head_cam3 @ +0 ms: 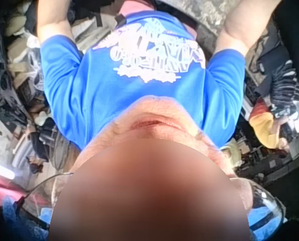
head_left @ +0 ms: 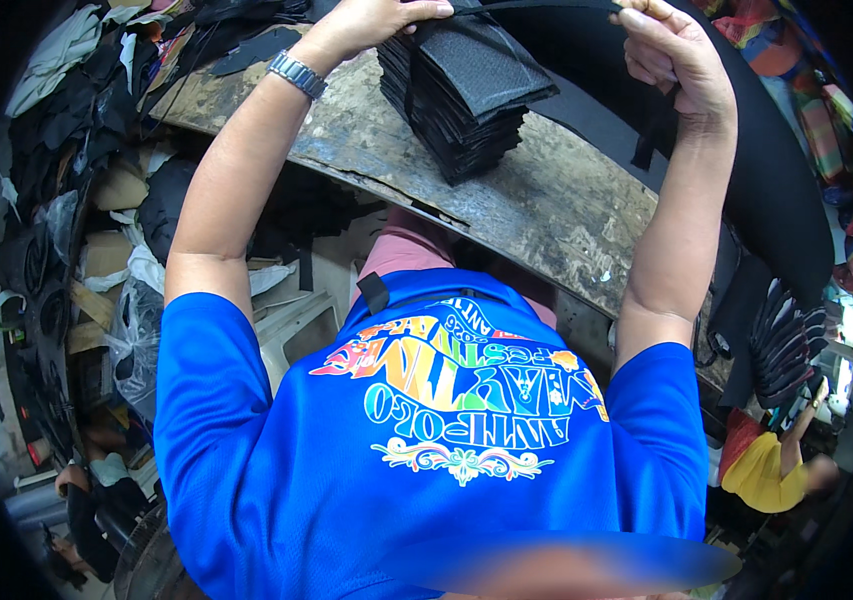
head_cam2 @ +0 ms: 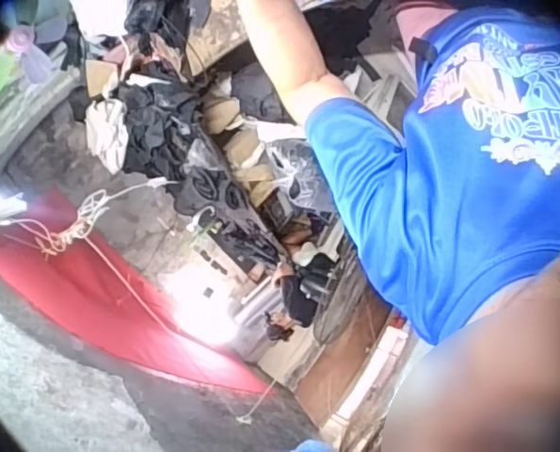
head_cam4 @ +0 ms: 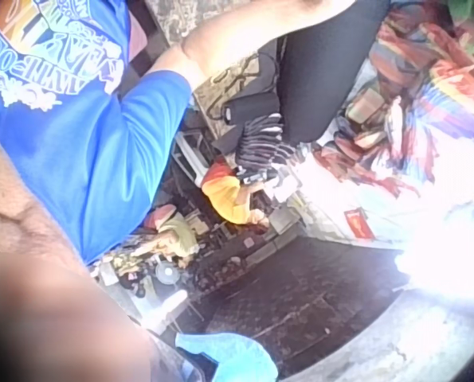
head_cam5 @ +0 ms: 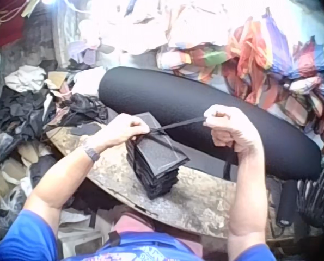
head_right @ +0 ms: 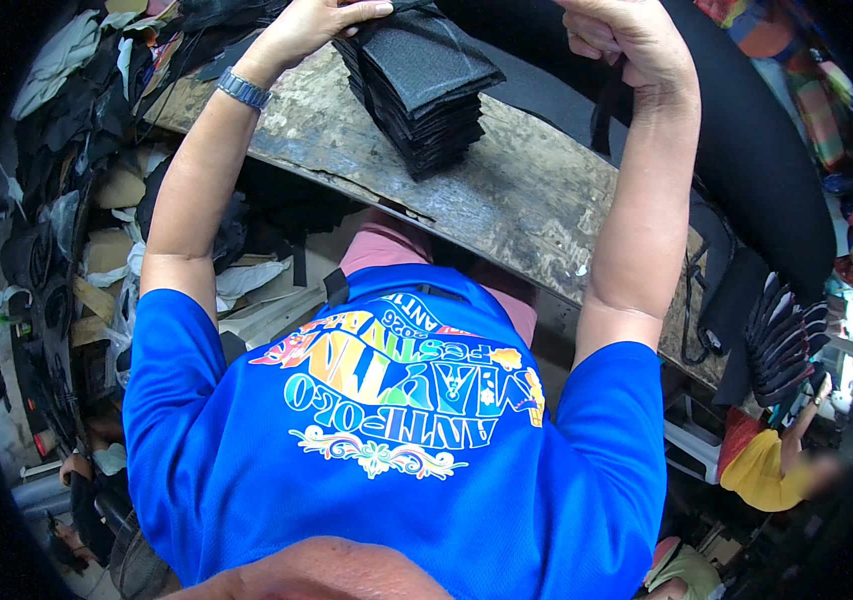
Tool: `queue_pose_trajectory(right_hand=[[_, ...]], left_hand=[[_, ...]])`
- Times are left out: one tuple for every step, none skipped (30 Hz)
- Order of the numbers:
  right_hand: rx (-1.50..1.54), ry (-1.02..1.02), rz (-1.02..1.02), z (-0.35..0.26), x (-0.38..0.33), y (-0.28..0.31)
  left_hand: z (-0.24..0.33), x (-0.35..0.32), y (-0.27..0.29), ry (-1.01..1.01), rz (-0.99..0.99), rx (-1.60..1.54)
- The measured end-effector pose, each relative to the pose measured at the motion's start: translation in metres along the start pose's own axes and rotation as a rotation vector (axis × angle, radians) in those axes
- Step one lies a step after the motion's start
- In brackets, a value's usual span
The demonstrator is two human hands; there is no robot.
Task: The person handles a stack of black fabric pieces, then unfolds a larger black sheet on the table. They place a white paper pattern on the fabric, pick up yellow-handled scissors, and cut the fabric along the pattern lines. The person continues cutting multiple sections of the fabric.
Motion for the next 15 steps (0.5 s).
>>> queue_pose_trajectory(right_hand=[[-0.115,0.016,0.023,-0.002,0.001,0.001],[-0.231,0.031,0.046,-0.003,0.003,0.002],[-0.402,0.121,0.142,-0.006,0.006,0.0],[-0.273,0.25,0.149,-0.004,0.009,-0.013],[-0.248,0.165,0.132,0.006,0.012,-0.02],[-0.221,0.079,0.114,0.016,0.015,-0.027],[-0.279,-0.004,0.067,0.026,0.021,-0.036],[-0.336,-0.088,0.019,0.035,0.024,-0.044],[-0.418,-0.098,-0.031,0.041,0.031,-0.056],[-0.556,-0.046,0.007,0.043,0.039,-0.065],[-0.637,0.029,0.042,0.042,0.042,-0.071],[-0.716,0.105,0.077,0.041,0.044,-0.075],[-0.773,0.11,0.011,0.044,0.045,-0.078],[-0.863,0.127,0.073,0.047,0.048,-0.078],[-0.954,0.143,0.138,0.052,0.051,-0.079]], left_hand=[[-0.002,0.0,0.0,0.01,-0.002,-0.004],[-0.003,0.0,0.0,0.02,-0.004,-0.009],[-0.004,0.0,-0.001,0.028,-0.006,-0.014],[-0.005,0.0,-0.002,0.026,-0.004,-0.027],[-0.006,0.0,-0.002,0.023,0.0,-0.039],[-0.007,0.001,-0.003,0.022,0.005,-0.052],[-0.009,0.001,-0.004,0.033,0.008,-0.08],[-0.01,0.0,-0.004,0.034,0.009,-0.091],[-0.011,0.0,-0.005,0.035,0.011,-0.102],[-0.012,0.0,-0.005,0.036,0.014,-0.111],[-0.013,-0.001,-0.004,0.039,0.015,-0.118],[-0.013,-0.002,-0.003,0.029,0.02,-0.113],[-0.012,-0.002,-0.002,0.02,0.024,-0.11],[-0.012,-0.003,-0.002,0.011,0.026,-0.108],[-0.012,-0.004,0.0,0.021,0.02,-0.116]])
Point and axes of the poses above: each hand's wrist, its own x-axis towards the middle knuckle, its own y-axis out of the back of the hand, z = x × y, the point moved 7 cm from there along x, towards the middle knuckle, and after that the axes turned 6 degrees about -x, right-handed, at the moved point
